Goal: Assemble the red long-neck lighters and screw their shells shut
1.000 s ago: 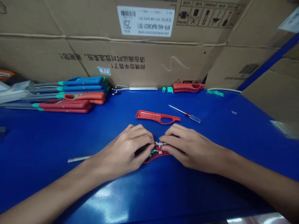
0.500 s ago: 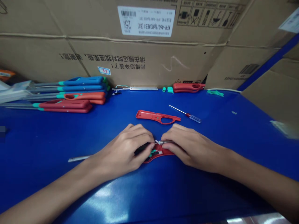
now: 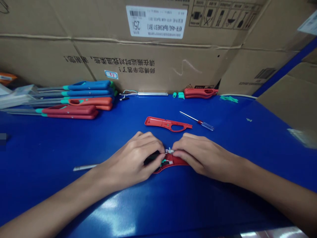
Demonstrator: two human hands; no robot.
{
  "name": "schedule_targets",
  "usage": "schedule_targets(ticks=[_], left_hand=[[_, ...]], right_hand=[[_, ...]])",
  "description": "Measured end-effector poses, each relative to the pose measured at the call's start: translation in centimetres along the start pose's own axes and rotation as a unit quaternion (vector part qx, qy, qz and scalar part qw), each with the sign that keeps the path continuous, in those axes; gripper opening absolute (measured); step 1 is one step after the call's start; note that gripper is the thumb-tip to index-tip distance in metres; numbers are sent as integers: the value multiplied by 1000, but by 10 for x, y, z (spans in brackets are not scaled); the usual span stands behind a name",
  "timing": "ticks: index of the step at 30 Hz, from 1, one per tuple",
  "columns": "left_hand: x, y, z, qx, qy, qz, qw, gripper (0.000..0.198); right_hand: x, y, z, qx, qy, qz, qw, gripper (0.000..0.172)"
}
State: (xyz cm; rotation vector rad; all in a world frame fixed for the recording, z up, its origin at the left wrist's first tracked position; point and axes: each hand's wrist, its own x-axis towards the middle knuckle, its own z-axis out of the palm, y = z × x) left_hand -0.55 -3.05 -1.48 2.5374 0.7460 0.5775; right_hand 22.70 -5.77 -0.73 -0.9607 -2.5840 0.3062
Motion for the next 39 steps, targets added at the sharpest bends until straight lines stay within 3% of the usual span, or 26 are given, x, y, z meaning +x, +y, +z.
schedule_targets(ticks=[7, 13, 29, 39], left_hand=[[-1, 1, 0, -5, 5, -1, 1000, 14], [0, 2, -1, 1, 0, -6, 1000, 15], [0, 1, 0, 2, 1, 1, 1000, 14], [-1, 1, 1, 7, 1, -4, 1000, 14]], right_hand=[[-2, 3, 0, 16, 27, -15, 999, 24], [-3, -2, 1, 83, 86, 3, 993, 12], [-4, 0, -7, 62, 9, 7, 998, 16], [-4, 1, -4, 59, 37, -7, 998, 16]])
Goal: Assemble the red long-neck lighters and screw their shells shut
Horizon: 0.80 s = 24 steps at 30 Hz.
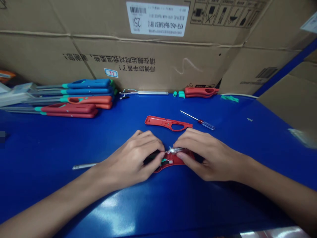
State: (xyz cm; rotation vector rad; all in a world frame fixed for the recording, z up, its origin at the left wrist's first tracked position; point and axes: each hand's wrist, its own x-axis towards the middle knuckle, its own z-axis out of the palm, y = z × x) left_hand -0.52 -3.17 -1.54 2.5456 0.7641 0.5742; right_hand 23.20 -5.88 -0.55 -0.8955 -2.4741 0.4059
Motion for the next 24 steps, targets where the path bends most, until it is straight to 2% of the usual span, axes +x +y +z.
schedule_targets(ticks=[24], left_hand=[[-1, -2, 1, 2, -4, 4, 1000, 14]], right_hand=[[-1, 3, 3, 10, 2, -20, 1000, 14]])
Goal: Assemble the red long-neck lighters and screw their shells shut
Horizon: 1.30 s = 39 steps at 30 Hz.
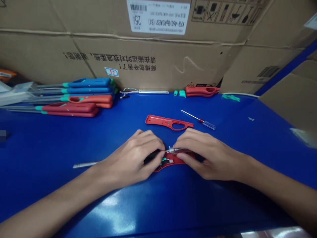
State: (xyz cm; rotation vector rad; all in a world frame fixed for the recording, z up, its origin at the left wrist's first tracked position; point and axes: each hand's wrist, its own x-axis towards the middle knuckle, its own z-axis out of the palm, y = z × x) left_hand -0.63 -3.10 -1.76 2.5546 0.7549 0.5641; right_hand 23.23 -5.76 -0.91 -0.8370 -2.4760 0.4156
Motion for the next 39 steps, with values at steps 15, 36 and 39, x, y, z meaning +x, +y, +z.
schedule_targets(ticks=[15, 36, 39], left_hand=[[0, -1, 0, -1, 9, 20, 1000, 14], [-1, 0, 0, 2, 7, 19, 1000, 16], [-1, 0, 0, 5, 5, 21, 1000, 17]], right_hand=[[0, -1, 0, -15, -15, 2, 1000, 15], [-1, -2, 4, 19, -30, 42, 999, 14], [-1, -2, 4, 21, -33, 43, 998, 15]])
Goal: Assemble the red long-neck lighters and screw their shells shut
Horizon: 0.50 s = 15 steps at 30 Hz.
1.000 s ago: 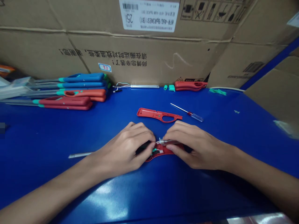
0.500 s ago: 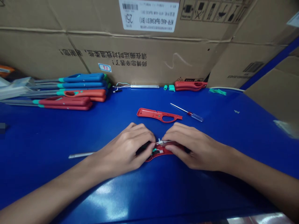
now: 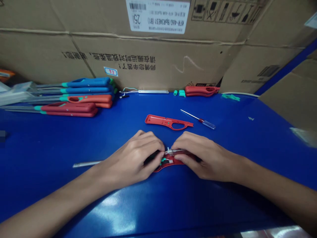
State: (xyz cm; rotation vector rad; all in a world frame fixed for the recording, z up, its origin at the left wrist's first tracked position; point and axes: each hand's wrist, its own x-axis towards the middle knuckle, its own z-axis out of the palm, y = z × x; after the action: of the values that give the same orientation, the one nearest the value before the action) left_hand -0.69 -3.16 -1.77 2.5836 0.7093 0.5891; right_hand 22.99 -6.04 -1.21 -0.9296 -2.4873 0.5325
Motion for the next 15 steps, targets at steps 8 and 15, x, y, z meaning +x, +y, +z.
schedule_targets(ticks=[8, 15], left_hand=[[1, 0, -1, 0, 4, 8, 1000, 17], [2, 2, 0, 0, 3, 4, 1000, 18]], right_hand=[[-1, 0, 0, -5, -8, 10, 1000, 14], [0, 0, 2, -6, -8, 8, 1000, 14]])
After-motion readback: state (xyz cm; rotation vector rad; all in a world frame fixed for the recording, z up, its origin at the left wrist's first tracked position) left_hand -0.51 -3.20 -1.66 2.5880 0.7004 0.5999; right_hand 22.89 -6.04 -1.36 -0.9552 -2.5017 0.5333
